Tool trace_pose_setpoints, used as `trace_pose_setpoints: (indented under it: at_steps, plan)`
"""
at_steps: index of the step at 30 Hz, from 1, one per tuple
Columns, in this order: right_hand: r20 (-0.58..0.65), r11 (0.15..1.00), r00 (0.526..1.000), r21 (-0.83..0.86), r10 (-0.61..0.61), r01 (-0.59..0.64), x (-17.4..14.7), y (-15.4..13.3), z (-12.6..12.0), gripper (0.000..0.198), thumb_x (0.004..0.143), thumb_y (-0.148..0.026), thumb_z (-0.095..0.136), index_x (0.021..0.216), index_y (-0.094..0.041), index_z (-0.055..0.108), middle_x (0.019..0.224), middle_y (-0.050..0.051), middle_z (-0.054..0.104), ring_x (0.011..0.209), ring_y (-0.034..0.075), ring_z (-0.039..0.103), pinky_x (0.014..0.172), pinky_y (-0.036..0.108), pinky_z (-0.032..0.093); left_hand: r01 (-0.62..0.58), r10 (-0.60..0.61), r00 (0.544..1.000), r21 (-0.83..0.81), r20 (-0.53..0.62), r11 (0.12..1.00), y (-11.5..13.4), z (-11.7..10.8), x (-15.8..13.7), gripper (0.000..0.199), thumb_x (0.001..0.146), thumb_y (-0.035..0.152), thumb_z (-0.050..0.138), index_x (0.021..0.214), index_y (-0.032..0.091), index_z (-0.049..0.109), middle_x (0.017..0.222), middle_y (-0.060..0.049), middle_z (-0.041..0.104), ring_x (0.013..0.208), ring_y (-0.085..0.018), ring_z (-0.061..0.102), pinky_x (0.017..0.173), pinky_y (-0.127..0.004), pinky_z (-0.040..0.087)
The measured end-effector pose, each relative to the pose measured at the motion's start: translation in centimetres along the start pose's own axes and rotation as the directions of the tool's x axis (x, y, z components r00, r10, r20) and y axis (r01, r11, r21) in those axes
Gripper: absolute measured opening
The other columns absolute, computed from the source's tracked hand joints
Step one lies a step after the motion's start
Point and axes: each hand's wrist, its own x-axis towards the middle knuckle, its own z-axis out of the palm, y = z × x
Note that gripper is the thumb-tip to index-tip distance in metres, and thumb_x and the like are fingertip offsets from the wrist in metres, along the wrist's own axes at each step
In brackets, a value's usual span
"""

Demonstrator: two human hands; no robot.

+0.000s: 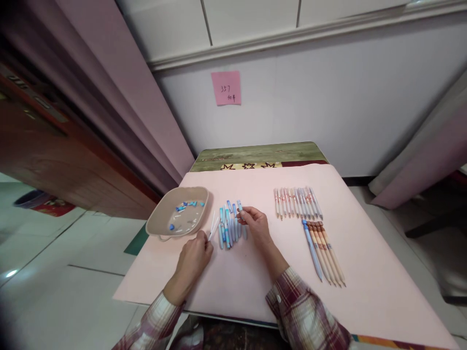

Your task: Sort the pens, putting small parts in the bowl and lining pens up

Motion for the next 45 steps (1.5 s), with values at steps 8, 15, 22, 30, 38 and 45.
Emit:
trace_pose_setpoints:
  at_steps: [8,15,22,30,38,45]
  plan:
    - [0.018,0.993,0.999,-0.114,-0.036,0.037,0.0,-0.3,0.0,0.027,0.071,-0.04,0.07,0.088,-0.019,0.073,0.07,0.001,0.066,0.065,0.014,0.057,0.065,0.028,0.048,-0.108,-0.009,0.99,-0.805,-0.14,0.583,-0.4,-2.3,0.3,0.013,0.079,0.031,0.056,0.084,0.019,0.057,0.063,0.002,0.06,0.054,-0.014,0.063,0.054,-0.024,0.049]
    - [-0.008,0.991,0.997,-0.116,-0.072,0.07,0.4,0.4,-0.7,0.019,0.075,-0.033,0.061,0.08,-0.019,0.072,0.061,-0.002,0.055,0.06,0.013,0.05,0.06,0.025,0.042,-0.11,-0.107,0.984,-0.964,-0.14,0.244,0.2,-4.2,1.5,0.023,0.072,0.033,0.067,0.085,0.016,0.059,0.065,0.001,0.064,0.054,-0.014,0.065,0.054,-0.026,0.054]
    - [0.015,0.989,0.999,-0.139,-0.051,0.053,0.3,0.1,-0.5,0.019,0.075,-0.034,0.059,0.077,-0.019,0.07,0.058,-0.003,0.05,0.058,0.013,0.047,0.059,0.025,0.04,-0.103,-0.065,0.991,-0.971,-0.119,0.218,0.3,-4.9,2.1,0.022,0.071,0.031,0.069,0.082,0.015,0.06,0.065,0.0,0.066,0.052,-0.014,0.065,0.051,-0.025,0.055]
    - [0.067,0.991,0.997,-0.122,-0.039,0.047,0.1,-0.3,-0.3,0.018,0.074,-0.033,0.06,0.075,-0.018,0.071,0.055,-0.004,0.05,0.057,0.012,0.045,0.057,0.025,0.038,-0.061,0.005,0.998,-0.971,-0.062,0.229,0.9,-5.3,2.6,0.021,0.07,0.03,0.068,0.079,0.013,0.06,0.06,-0.001,0.065,0.051,-0.014,0.064,0.048,-0.025,0.054]
    - [0.24,0.998,0.969,-0.048,0.054,-0.044,-0.6,-0.7,0.4,0.026,0.071,-0.038,0.07,0.086,-0.017,0.073,0.064,-0.001,0.061,0.06,0.012,0.054,0.059,0.025,0.044,0.047,0.066,0.997,-0.999,0.048,0.002,2.0,-5.2,5.3,0.031,0.062,0.033,0.078,0.078,0.013,0.06,0.063,-0.002,0.066,0.049,-0.012,0.062,0.047,-0.022,0.051]
    - [0.29,0.989,0.948,0.028,0.128,-0.142,-0.8,-0.5,0.5,0.035,0.071,-0.044,0.076,0.094,-0.019,0.067,0.076,0.003,0.072,0.068,0.016,0.066,0.068,0.031,0.054,-0.043,-0.042,0.998,-0.991,-0.038,-0.125,4.7,-1.9,5.2,0.027,0.067,0.035,0.076,0.075,0.013,0.063,0.063,0.002,0.063,0.055,-0.007,0.058,0.055,-0.019,0.047]
